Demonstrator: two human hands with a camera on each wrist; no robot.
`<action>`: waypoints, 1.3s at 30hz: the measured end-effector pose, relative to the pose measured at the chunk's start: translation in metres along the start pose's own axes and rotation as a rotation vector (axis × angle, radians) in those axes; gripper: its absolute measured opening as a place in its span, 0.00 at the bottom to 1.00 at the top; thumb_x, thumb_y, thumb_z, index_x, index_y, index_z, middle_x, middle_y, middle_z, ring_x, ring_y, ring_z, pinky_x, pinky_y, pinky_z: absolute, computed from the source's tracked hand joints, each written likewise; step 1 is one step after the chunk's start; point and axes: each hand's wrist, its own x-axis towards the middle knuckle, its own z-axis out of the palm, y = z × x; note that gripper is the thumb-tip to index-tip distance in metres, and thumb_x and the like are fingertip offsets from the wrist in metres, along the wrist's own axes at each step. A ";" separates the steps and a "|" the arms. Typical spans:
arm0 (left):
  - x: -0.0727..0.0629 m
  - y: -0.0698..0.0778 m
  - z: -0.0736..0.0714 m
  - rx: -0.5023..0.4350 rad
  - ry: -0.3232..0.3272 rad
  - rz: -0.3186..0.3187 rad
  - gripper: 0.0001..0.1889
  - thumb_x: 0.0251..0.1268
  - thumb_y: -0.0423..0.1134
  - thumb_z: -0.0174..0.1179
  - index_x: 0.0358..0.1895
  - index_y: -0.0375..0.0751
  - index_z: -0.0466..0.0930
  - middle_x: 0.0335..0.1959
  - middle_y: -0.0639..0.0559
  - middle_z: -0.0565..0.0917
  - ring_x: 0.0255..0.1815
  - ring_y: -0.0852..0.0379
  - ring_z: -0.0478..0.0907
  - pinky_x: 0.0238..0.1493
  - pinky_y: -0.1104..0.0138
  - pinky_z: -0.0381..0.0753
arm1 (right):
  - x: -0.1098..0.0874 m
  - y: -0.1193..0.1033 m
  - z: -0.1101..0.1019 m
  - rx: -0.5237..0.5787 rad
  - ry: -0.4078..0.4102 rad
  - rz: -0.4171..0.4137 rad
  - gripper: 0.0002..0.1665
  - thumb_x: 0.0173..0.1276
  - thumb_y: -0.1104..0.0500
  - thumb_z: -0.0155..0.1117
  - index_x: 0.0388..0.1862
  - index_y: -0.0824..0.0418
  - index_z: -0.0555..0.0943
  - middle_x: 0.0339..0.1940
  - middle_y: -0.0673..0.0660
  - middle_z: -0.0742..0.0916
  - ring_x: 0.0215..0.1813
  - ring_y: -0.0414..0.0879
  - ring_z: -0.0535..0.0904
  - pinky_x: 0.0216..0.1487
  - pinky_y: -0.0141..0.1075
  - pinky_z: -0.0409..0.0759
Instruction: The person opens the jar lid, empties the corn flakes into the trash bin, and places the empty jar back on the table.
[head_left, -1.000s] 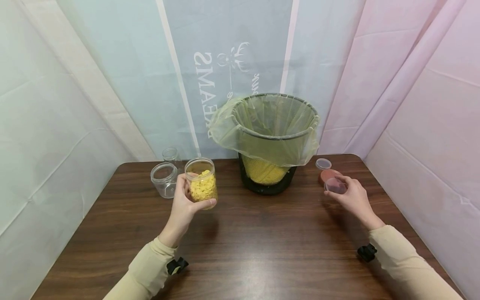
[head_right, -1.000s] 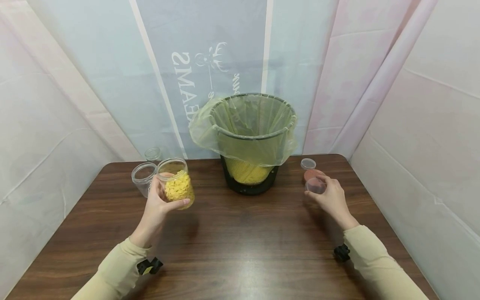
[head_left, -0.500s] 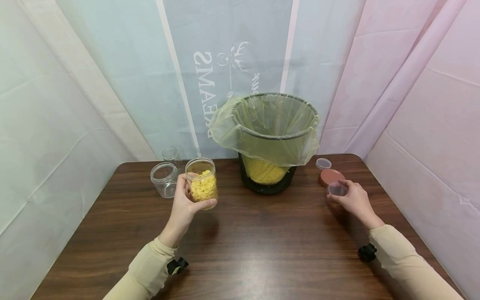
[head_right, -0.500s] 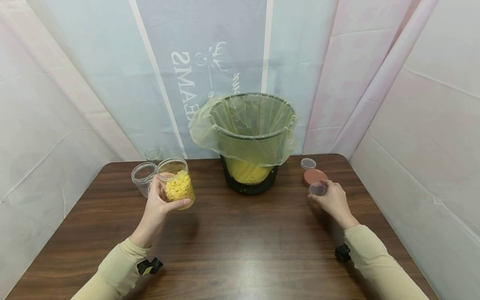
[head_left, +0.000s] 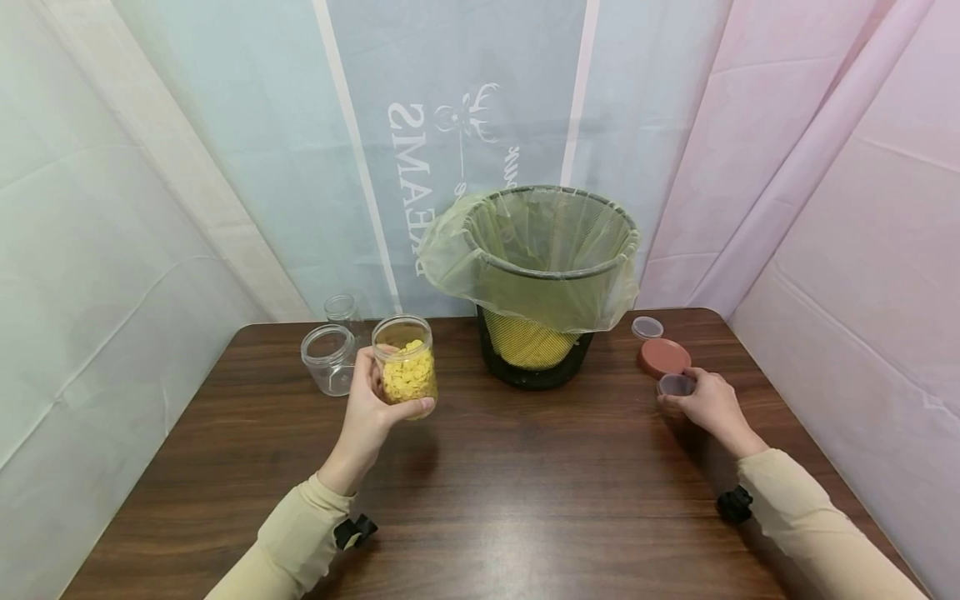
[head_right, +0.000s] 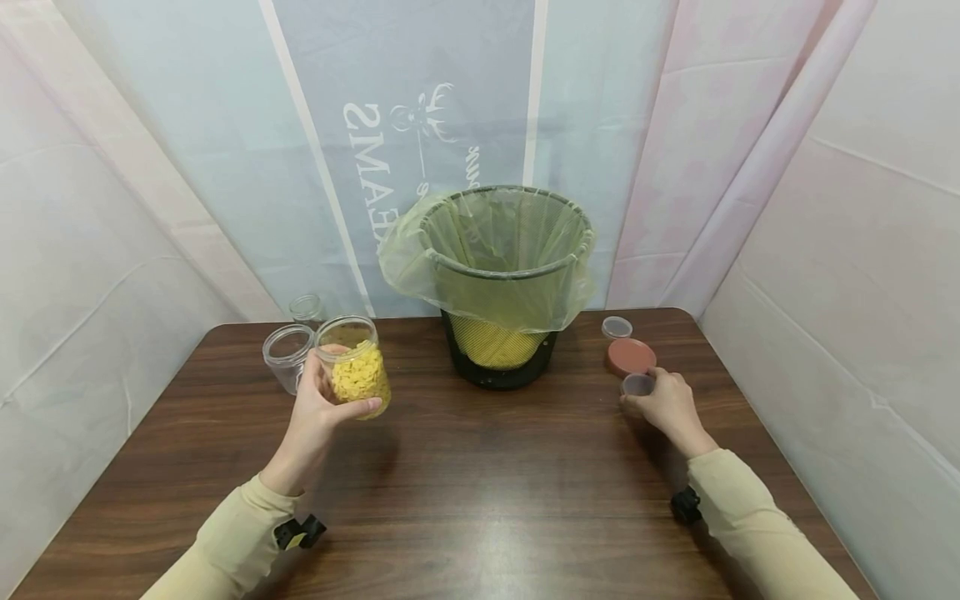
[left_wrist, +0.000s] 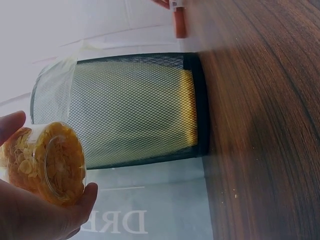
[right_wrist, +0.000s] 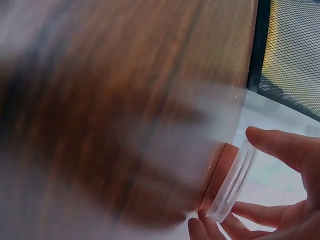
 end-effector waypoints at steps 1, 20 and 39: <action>0.000 0.000 0.000 -0.002 -0.001 0.001 0.40 0.34 0.15 0.68 0.51 0.46 0.58 0.53 0.50 0.72 0.54 0.56 0.74 0.49 0.68 0.79 | 0.000 0.001 0.000 0.002 -0.004 0.001 0.45 0.55 0.51 0.70 0.58 0.84 0.66 0.48 0.82 0.77 0.48 0.71 0.73 0.44 0.58 0.72; -0.002 -0.002 0.001 0.017 -0.007 -0.031 0.40 0.36 0.17 0.69 0.53 0.44 0.58 0.53 0.50 0.74 0.51 0.56 0.76 0.48 0.66 0.80 | 0.002 -0.001 0.002 -0.003 -0.029 -0.003 0.50 0.52 0.52 0.73 0.59 0.87 0.60 0.48 0.84 0.74 0.49 0.75 0.70 0.48 0.62 0.68; -0.002 -0.002 0.000 0.032 -0.003 -0.040 0.40 0.37 0.17 0.69 0.54 0.45 0.58 0.54 0.50 0.74 0.52 0.55 0.75 0.48 0.66 0.80 | 0.002 -0.007 0.001 -0.051 -0.027 -0.028 0.49 0.49 0.52 0.74 0.54 0.86 0.62 0.40 0.83 0.75 0.45 0.77 0.70 0.49 0.64 0.64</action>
